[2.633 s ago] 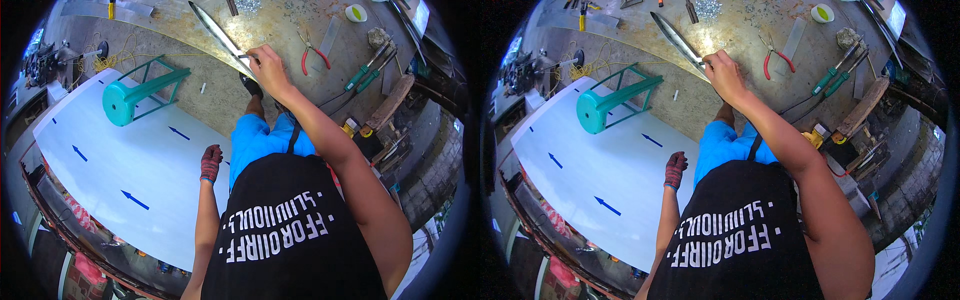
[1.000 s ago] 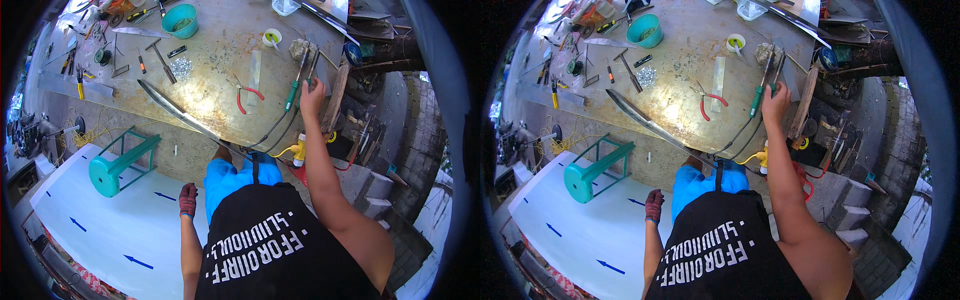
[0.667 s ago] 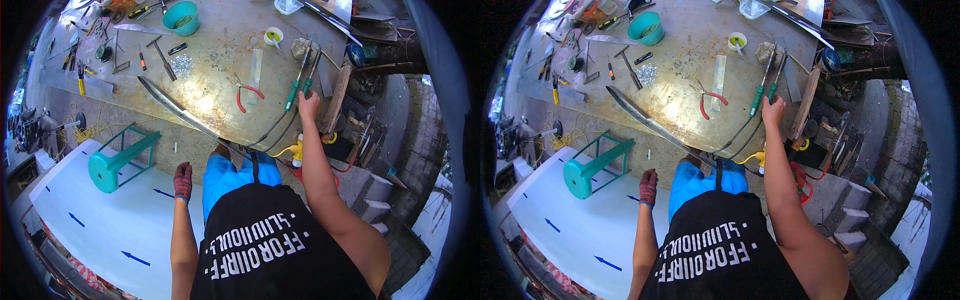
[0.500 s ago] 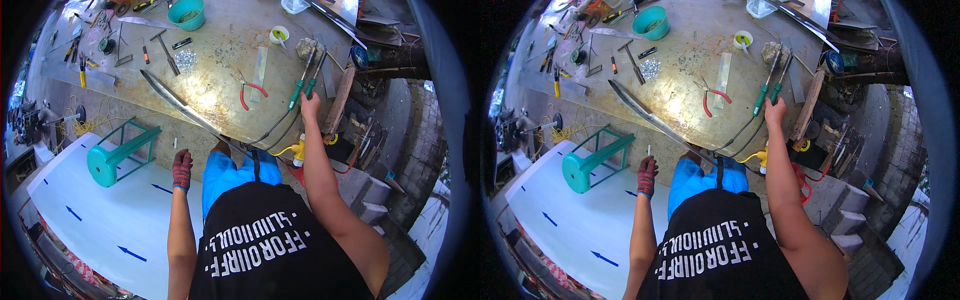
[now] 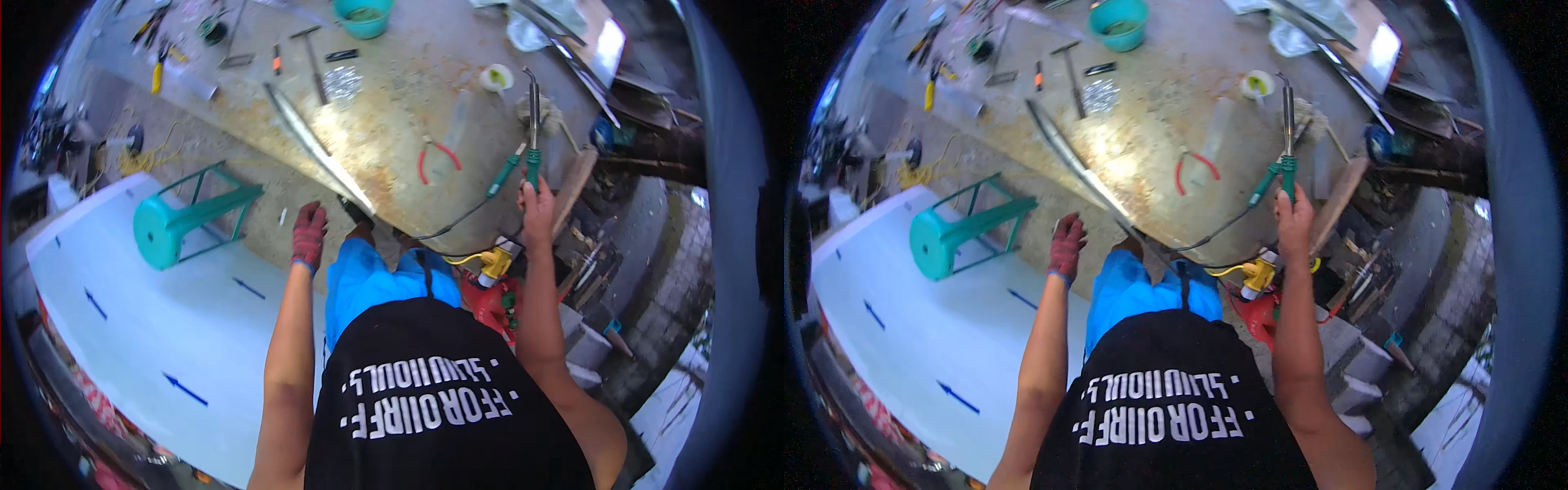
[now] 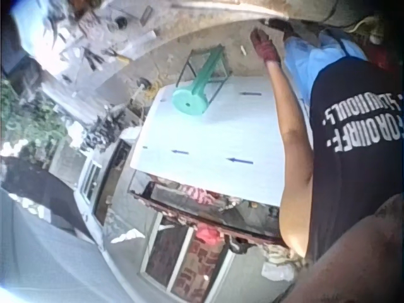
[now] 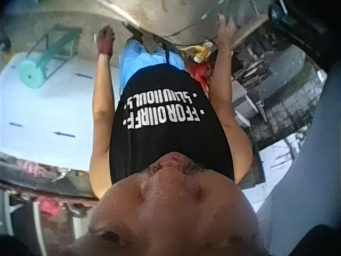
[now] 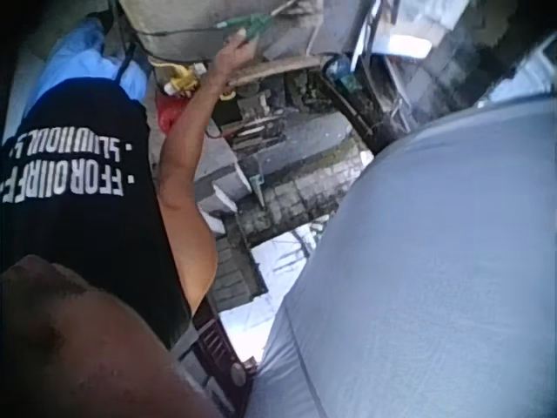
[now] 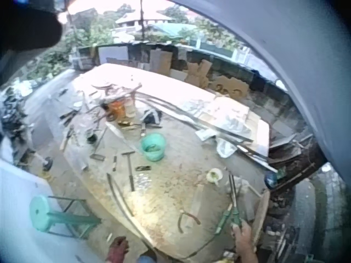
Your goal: The user is soldering together components of a metal sign frame using a soldering iron and solder wire on a workbench.
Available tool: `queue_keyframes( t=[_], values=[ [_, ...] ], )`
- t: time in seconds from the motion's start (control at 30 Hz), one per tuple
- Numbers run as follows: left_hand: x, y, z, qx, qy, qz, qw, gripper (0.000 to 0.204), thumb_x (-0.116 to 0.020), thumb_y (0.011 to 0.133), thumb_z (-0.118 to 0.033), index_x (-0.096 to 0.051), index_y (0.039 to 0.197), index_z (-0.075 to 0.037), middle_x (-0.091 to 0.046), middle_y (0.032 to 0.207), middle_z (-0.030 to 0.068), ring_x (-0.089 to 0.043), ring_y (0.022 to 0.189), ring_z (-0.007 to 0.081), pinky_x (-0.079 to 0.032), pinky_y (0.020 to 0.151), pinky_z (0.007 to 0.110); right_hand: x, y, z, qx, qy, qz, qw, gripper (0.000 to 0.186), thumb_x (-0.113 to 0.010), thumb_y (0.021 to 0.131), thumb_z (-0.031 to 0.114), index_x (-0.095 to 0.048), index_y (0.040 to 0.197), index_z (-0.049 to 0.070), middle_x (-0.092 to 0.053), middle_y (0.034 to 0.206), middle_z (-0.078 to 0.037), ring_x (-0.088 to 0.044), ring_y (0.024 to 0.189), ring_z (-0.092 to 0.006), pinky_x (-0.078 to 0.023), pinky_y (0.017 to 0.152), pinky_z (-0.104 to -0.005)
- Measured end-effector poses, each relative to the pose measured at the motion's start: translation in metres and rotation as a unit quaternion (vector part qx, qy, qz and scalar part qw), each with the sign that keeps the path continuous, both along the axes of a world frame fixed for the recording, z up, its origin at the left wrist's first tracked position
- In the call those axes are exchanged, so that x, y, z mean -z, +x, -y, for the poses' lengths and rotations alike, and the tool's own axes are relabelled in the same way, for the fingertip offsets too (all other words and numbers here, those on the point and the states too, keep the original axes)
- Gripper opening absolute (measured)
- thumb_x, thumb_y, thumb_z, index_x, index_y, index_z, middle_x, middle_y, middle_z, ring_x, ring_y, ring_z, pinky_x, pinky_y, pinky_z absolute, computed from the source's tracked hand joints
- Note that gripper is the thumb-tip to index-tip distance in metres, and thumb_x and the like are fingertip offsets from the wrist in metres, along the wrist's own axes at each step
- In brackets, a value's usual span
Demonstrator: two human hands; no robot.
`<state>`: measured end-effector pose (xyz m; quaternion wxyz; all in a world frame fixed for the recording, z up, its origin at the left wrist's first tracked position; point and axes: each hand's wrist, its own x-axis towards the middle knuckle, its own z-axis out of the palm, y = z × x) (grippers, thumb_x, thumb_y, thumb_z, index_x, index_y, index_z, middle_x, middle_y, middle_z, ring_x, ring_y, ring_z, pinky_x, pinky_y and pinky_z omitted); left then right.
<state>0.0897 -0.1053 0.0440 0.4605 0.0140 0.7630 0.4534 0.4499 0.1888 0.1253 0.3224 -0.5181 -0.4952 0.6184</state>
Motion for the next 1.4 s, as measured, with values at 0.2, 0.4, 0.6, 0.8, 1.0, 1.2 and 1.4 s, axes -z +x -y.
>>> queue_keyframes(
  t=[0.2,0.4,0.6,0.8,1.0,1.2,1.4],
  values=[
    [0.036,0.004,-0.037,-0.01,-0.009,-0.151,0.988,0.042,-0.066,0.093,-0.036,-0.06,0.125,-0.009,-0.063,0.119,0.0105,-0.058,0.108,0.0215,-0.051,0.082,0.035,-0.061,-0.084,0.02,-0.276,0.229,0.239,0.902,0.042,-0.061,0.095,0.014,-0.053,0.134,0.002,-0.066,0.109,-0.012,-0.065,0.093,-0.0241,-0.051,0.083,-0.0362],
    [0.003,0.013,-0.069,-0.047,-0.072,-0.135,0.987,0.041,-0.071,0.089,-0.032,-0.063,0.122,-0.009,-0.063,0.122,0.0142,-0.057,0.114,0.027,-0.046,0.096,0.038,-0.06,-0.142,0.055,-0.403,0.265,0.207,0.851,0.051,-0.062,0.09,0.01,-0.049,0.14,0.012,-0.063,0.115,-0.021,-0.062,0.102,-0.043,-0.05,0.087,-0.0468],
    [0.028,0.007,-0.072,-0.103,-0.001,-0.162,0.981,0.041,-0.079,0.081,-0.022,-0.067,0.117,-0.007,-0.066,0.108,0.0174,-0.063,0.093,0.027,-0.05,0.086,0.039,-0.063,-0.158,0.086,-0.482,0.199,0.291,0.802,0.056,-0.06,0.091,0.012,-0.044,0.144,0.02,-0.06,0.1,-0.021,-0.061,0.09,-0.045,-0.05,0.079,-0.0535],
    [0.011,0.01,-0.09,-0.111,-0.007,-0.113,0.987,0.043,-0.078,0.082,-0.018,-0.064,0.122,-0.009,-0.069,0.094,0.0131,-0.065,0.074,0.0183,-0.052,0.069,0.033,-0.05,-0.163,0.098,-0.48,0.2,0.332,0.787,0.054,-0.057,0.093,0.014,-0.044,0.146,0.017,-0.06,0.101,-0.02,-0.062,0.084,-0.0453,-0.05,0.077,-0.0538],
    [0.04,0.006,-0.08,-0.101,0.023,-0.113,0.988,0.048,-0.074,0.087,-0.018,-0.058,0.131,-0.007,-0.058,0.131,0.0156,-0.061,0.101,0.0223,-0.052,0.082,0.035,-0.047,-0.175,0.104,-0.482,0.201,0.344,0.78,0.053,-0.057,0.094,0.015,-0.044,0.146,0.017,-0.06,0.1,-0.02,-0.062,0.085,-0.0452,-0.05,0.077,-0.0536],
    [0.065,0.005,-0.074,-0.112,0.082,-0.107,0.985,0.049,-0.071,0.089,-0.014,-0.054,0.134,-0.006,-0.06,0.111,0.0101,-0.06,0.091,0.0183,-0.053,0.072,0.032,-0.048,-0.184,0.105,-0.478,0.21,0.353,0.776,0.053,-0.057,0.094,0.016,-0.044,0.146,0.016,-0.06,0.101,-0.021,-0.062,0.085,-0.0457,-0.05,0.077,-0.0539],
    [0.061,0.004,-0.074,-0.115,0.091,-0.114,0.983,0.045,-0.069,0.09,-0.011,-0.054,0.131,-0.003,-0.061,0.089,0.0052,-0.059,0.077,0.0149,-0.05,0.066,0.03,-0.045,-0.186,0.106,-0.496,0.214,0.366,0.758,0.05,-0.053,0.096,0.017,-0.043,0.146,0.014,-0.061,0.101,-0.021,-0.064,0.086,-0.0437,-0.051,0.079,-0.0533]
  ],
)
